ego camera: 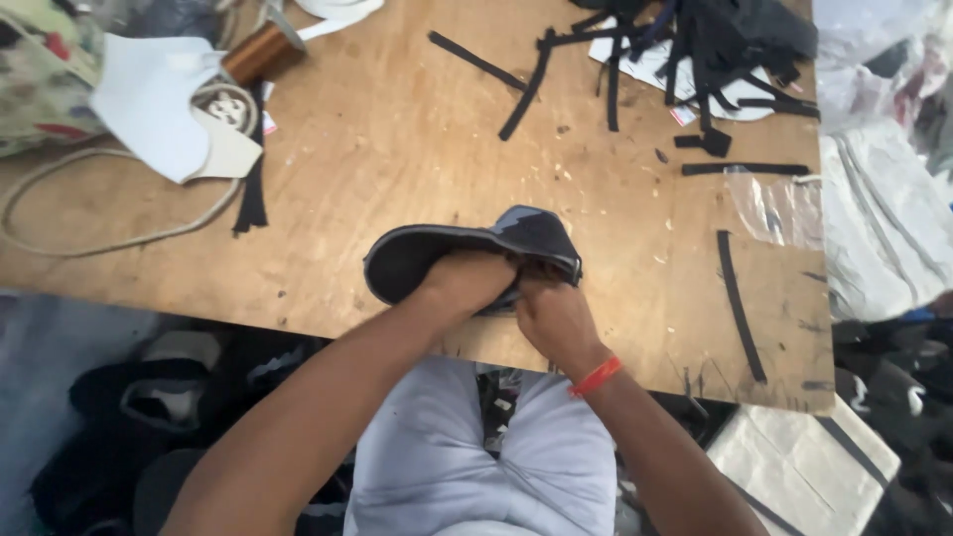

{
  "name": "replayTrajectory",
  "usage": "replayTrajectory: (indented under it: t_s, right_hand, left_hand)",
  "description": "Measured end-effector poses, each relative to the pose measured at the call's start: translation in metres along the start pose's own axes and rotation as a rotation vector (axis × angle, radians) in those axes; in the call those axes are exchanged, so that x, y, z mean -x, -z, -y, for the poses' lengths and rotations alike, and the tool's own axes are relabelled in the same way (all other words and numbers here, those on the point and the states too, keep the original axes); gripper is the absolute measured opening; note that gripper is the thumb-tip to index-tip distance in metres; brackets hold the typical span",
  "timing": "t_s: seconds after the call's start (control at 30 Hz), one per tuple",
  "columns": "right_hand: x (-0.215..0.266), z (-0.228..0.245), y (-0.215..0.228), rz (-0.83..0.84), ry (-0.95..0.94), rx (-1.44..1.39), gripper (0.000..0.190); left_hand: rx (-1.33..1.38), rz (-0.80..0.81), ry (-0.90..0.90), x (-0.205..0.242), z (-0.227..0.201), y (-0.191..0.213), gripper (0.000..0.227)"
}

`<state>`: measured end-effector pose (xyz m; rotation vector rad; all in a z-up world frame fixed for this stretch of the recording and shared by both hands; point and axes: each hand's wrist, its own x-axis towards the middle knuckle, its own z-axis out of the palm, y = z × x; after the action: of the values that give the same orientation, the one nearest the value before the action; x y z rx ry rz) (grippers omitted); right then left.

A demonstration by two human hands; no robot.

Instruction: The person works at a wooden workbench in a shoe workshop, handling a black knit shoe upper. They repeatedly turn the upper inside out, work their hands inside it to push out the toe and heel, and press and shape the fabric, at one point setting it beside a second upper before continuing to shape the first.

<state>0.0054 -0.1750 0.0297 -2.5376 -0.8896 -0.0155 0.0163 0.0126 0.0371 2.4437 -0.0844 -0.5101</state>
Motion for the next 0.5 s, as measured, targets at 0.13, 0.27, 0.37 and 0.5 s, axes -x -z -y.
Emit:
replayTrajectory:
  t_s: [0.13, 0.27, 0.37, 0.5]
  right_hand:
    - [-0.006, 0.001, 0.019, -0.071, -0.048, -0.112, 0.023]
    - [-0.010, 0.009, 0.033, 0.061, -0.277, -0.297, 0.020]
    - [-0.012, 0.015, 0.026, 0.098, -0.231, -0.209, 0.020]
    - [0.002, 0.012, 0.009, 0.020, 0.052, -0.029, 0.021]
  left_hand:
    - [-0.080, 0.025, 0.004, 0.015, -0.013, 0.017, 0.043]
    - [-0.208, -0.246, -0.193, 0.011, -0.010, 0.009, 0.037]
    - [-0.327, -0.356, -0.298, 0.004, -0.003, 0.008, 0.038]
    - [-0.206, -0.129, -0.282, 0.002, 0.009, 0.012, 0.037]
